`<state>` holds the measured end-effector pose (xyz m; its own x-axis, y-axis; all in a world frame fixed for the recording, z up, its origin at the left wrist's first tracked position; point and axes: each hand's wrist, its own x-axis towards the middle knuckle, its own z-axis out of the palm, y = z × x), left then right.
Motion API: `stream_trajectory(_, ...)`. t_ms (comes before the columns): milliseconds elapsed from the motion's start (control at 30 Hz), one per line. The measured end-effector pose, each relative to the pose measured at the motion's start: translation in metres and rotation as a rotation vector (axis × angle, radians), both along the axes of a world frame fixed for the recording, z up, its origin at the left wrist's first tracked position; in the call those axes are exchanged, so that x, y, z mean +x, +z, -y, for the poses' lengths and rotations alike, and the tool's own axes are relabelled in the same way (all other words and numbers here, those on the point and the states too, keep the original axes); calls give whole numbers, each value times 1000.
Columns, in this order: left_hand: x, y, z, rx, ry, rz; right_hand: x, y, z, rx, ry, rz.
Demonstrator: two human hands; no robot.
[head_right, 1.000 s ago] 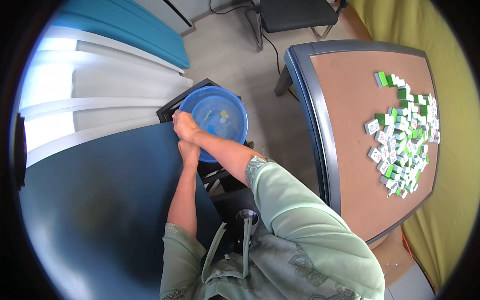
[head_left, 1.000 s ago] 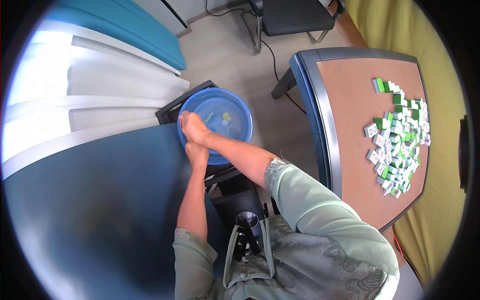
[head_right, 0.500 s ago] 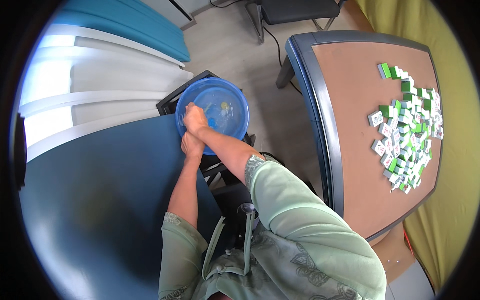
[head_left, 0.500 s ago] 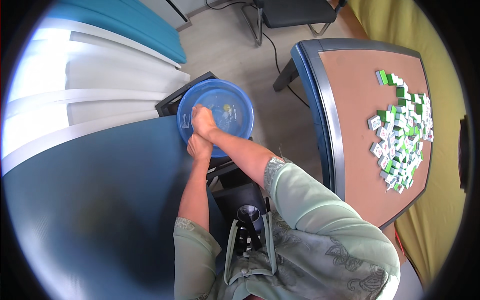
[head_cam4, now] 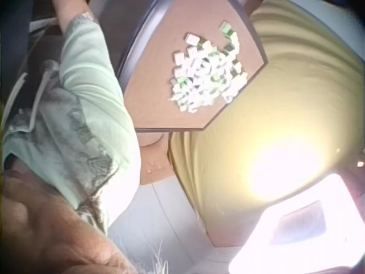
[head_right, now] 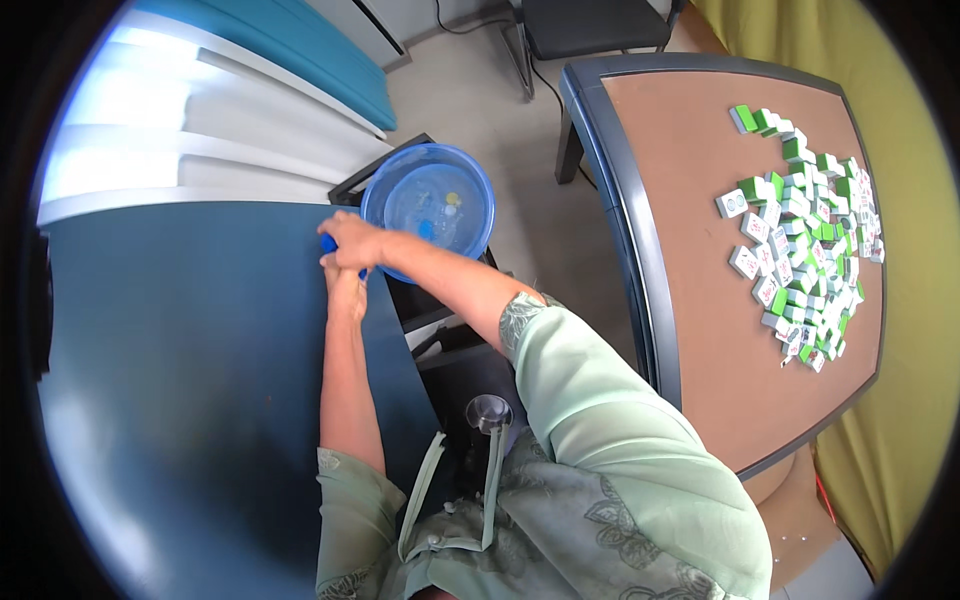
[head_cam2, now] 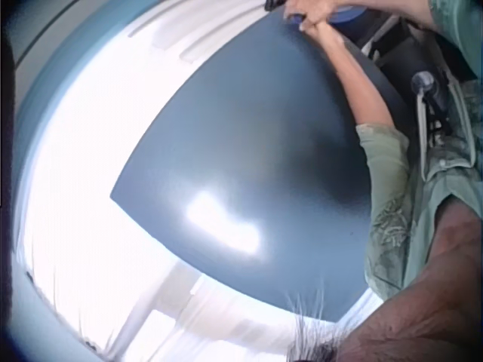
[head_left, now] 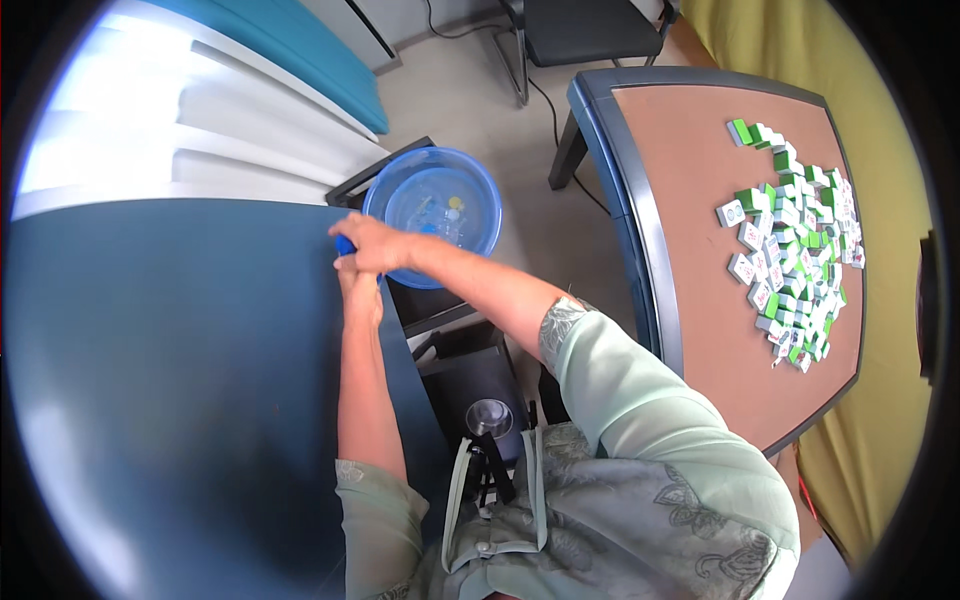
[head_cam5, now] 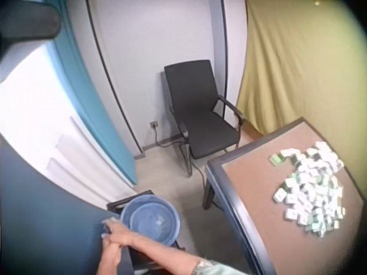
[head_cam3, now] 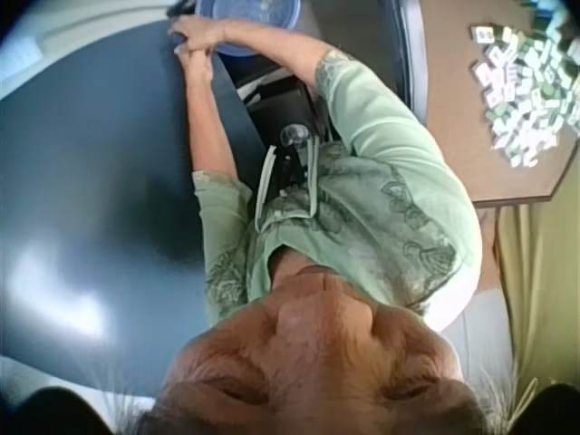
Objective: The person wipes chairs with a cloth, rinses and wrings the cloth in a water basin, and wipes the edges of a mahjong table before washing the cloth in the basin again.
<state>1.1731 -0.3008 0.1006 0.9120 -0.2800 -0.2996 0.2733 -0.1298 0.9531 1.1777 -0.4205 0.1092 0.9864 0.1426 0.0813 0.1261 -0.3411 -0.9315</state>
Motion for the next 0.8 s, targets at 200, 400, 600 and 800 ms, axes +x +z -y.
stream_trajectory(200, -149, 76, -55, -752, 37, -186, -120, 42, -61, 166, -54, -4)
stream_trajectory(400, -311, 121, -74, -635, 259, 64, -256, 79, -128, 289, -156, -65)
stream_trajectory(600, -353, 117, -120, -185, 274, 190, -383, 120, -162, 695, -154, -311)
stream_trajectory(800, -409, 147, -103, -527, 229, 0, -477, 156, -77, 622, 131, -356)
